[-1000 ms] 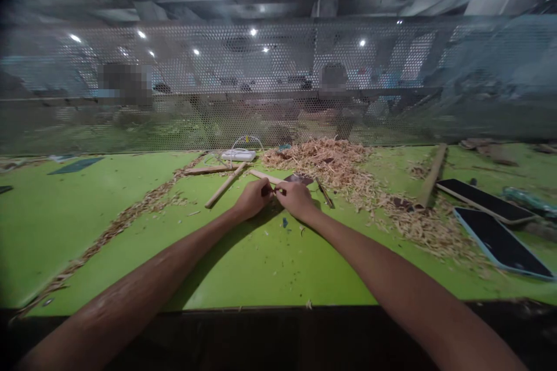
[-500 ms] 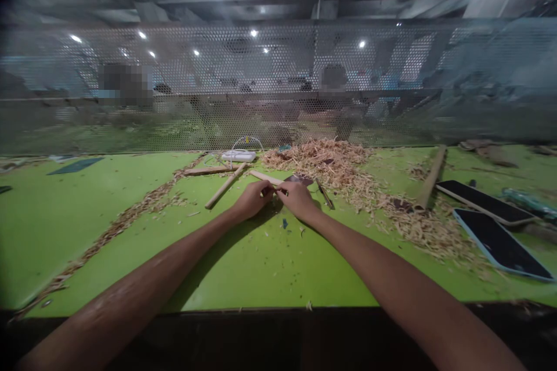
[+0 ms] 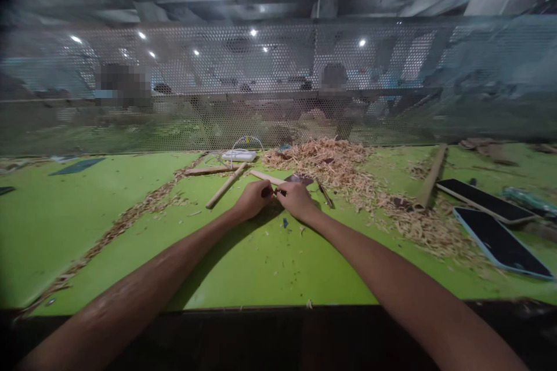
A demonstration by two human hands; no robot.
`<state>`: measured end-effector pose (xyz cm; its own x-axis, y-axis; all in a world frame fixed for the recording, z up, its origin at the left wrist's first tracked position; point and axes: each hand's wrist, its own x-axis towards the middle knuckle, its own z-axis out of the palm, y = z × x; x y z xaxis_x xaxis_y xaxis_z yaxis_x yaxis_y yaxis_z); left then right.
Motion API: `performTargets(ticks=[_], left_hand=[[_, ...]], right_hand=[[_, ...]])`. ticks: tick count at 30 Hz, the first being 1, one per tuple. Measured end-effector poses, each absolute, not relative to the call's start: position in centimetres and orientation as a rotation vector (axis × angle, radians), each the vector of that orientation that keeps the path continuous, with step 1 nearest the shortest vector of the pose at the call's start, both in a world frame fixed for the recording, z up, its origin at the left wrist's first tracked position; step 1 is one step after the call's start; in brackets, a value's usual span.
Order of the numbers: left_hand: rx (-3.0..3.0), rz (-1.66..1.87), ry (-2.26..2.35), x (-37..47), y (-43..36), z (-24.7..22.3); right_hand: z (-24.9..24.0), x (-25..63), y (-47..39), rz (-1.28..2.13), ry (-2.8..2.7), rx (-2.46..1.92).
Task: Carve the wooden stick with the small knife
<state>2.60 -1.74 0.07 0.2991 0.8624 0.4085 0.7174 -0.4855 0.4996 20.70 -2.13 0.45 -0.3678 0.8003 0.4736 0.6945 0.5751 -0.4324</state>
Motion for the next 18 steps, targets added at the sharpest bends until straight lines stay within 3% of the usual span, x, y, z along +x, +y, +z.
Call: performTargets(ticks=[18], left_hand=[[2.348,0.951,1.42,2.4,-1.31,-0.48]], right_hand=[[0.36,20.72,-2.02,0.224,-2.128,-1.248]])
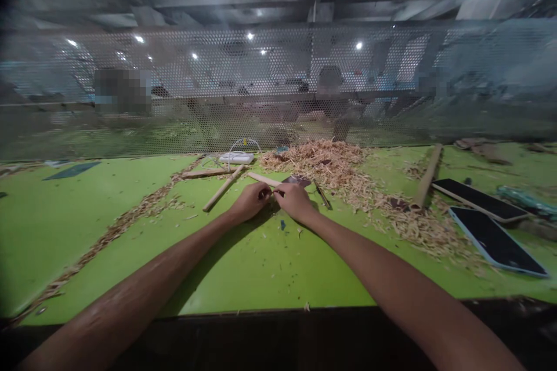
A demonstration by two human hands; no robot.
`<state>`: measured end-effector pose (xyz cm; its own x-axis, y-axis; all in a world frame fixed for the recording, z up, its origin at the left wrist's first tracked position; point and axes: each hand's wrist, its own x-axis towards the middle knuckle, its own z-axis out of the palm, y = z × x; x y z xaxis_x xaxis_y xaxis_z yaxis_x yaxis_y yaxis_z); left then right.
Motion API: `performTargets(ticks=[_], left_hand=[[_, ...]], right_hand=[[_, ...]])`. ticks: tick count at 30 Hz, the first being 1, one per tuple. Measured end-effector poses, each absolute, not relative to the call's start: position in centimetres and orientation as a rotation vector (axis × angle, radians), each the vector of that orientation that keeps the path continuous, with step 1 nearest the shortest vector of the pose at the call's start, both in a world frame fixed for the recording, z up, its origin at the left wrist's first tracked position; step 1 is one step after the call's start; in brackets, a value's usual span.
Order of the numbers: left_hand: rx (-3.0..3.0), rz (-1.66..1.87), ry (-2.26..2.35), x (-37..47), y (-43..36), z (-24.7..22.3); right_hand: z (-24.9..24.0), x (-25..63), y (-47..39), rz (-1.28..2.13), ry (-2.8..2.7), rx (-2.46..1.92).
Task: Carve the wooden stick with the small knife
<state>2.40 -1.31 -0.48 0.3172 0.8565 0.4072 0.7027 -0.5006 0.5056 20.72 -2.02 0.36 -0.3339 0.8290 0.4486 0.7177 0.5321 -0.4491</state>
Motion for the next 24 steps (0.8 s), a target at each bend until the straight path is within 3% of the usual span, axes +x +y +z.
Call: performTargets(ticks=[24], left_hand=[[2.391,0.946,1.516,2.39,-1.65,-0.35]], right_hand=[[0.65,20.57,-2.41,0.219,-2.131,-1.36]])
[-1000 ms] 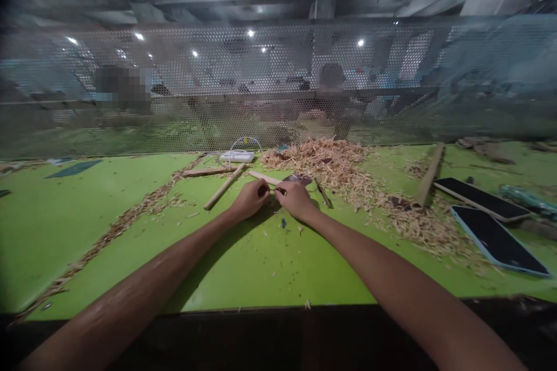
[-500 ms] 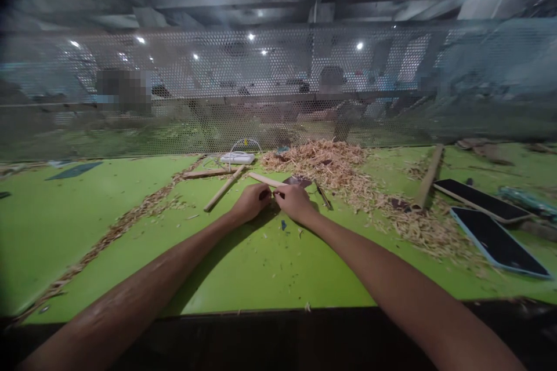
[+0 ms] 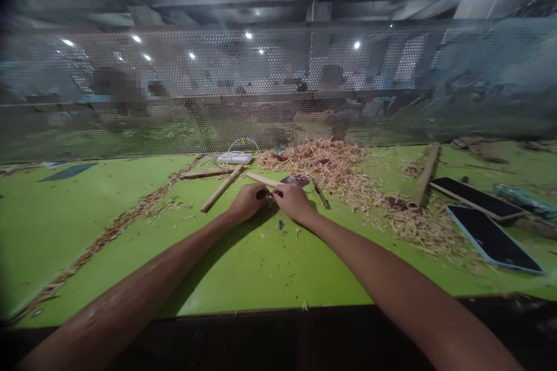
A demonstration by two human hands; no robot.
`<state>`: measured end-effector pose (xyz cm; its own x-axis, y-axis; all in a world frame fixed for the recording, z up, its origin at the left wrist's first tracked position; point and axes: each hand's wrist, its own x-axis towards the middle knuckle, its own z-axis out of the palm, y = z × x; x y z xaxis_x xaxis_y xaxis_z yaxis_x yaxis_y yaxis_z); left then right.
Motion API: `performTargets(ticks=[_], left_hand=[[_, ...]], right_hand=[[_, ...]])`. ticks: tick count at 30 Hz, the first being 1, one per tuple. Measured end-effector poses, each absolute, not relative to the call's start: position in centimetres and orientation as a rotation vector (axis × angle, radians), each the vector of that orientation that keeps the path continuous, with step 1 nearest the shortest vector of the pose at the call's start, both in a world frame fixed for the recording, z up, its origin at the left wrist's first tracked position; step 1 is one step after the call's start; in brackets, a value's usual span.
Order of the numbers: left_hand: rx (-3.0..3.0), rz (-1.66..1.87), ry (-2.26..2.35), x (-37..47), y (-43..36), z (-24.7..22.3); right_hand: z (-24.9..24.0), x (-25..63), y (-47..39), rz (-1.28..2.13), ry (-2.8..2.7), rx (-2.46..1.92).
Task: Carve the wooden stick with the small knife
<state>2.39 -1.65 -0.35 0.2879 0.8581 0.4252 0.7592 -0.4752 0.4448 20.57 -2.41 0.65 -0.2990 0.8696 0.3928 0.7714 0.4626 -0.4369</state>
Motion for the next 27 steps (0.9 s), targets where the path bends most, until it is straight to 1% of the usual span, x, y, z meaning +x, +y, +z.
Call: performTargets(ticks=[10,20,27], left_hand=[[2.387,0.963,1.479,2.45,-1.87,-0.26],[2.321,1.054,1.471,2.16,-1.33,-0.72],[2.351,0.999,1.407,2.19,-1.42,-0.48]], right_hand=[[0.79,20.35,-2.78,0.243,-2.145,-1.345],[0.53,20.6,-2.27,0.285,-2.1,-1.276],[0.34,20.6,-2.15,0.255,-2.118,-1.265]])
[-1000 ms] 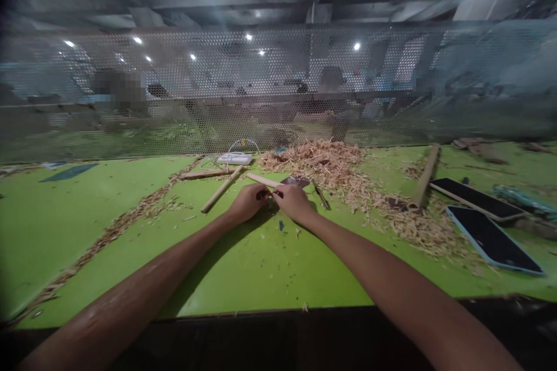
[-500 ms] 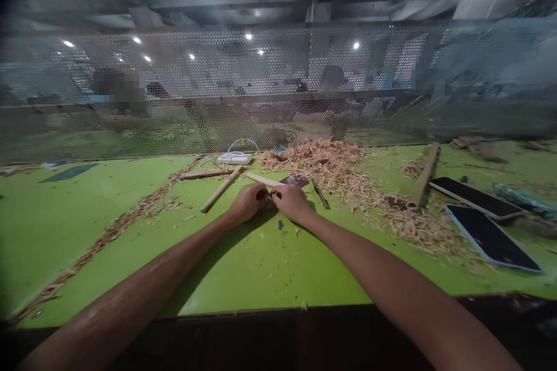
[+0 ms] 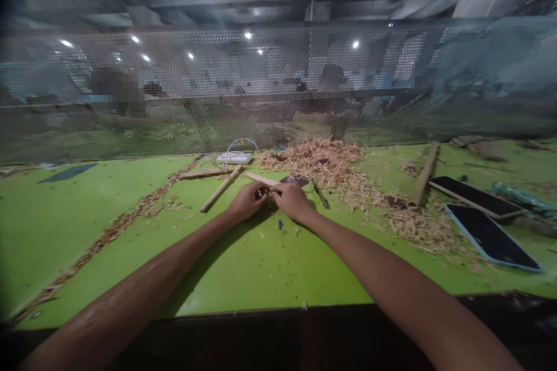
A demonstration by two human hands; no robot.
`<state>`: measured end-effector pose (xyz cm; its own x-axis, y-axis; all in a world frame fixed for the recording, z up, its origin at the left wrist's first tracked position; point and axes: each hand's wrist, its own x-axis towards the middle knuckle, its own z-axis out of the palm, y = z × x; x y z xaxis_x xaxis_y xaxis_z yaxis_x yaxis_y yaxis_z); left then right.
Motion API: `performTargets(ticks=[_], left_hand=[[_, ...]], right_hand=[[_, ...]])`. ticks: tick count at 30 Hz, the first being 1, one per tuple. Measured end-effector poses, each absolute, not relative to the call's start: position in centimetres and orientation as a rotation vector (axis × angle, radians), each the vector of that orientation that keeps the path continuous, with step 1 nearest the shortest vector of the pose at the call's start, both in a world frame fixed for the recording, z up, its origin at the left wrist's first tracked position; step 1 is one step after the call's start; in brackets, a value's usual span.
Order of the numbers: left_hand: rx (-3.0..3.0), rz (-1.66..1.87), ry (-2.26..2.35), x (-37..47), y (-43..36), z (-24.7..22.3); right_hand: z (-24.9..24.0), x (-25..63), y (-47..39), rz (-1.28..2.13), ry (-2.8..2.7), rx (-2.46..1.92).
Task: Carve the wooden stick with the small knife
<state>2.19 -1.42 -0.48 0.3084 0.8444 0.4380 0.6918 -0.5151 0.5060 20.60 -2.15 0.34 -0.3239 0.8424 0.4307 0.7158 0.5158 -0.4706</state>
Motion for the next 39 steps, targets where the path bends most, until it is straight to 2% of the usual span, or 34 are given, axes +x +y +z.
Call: performTargets(ticks=[13,39], left_hand=[[2.418,0.888,1.453,2.14,-1.38,-0.27],[2.337,0.961,1.454,2.56,-1.89,-0.47]], right_hand=[[0.43,20.52,-2.41,0.271,-2.107,-1.308],[0.88,20.13,-2.84,0.149,-2.143,-1.37]])
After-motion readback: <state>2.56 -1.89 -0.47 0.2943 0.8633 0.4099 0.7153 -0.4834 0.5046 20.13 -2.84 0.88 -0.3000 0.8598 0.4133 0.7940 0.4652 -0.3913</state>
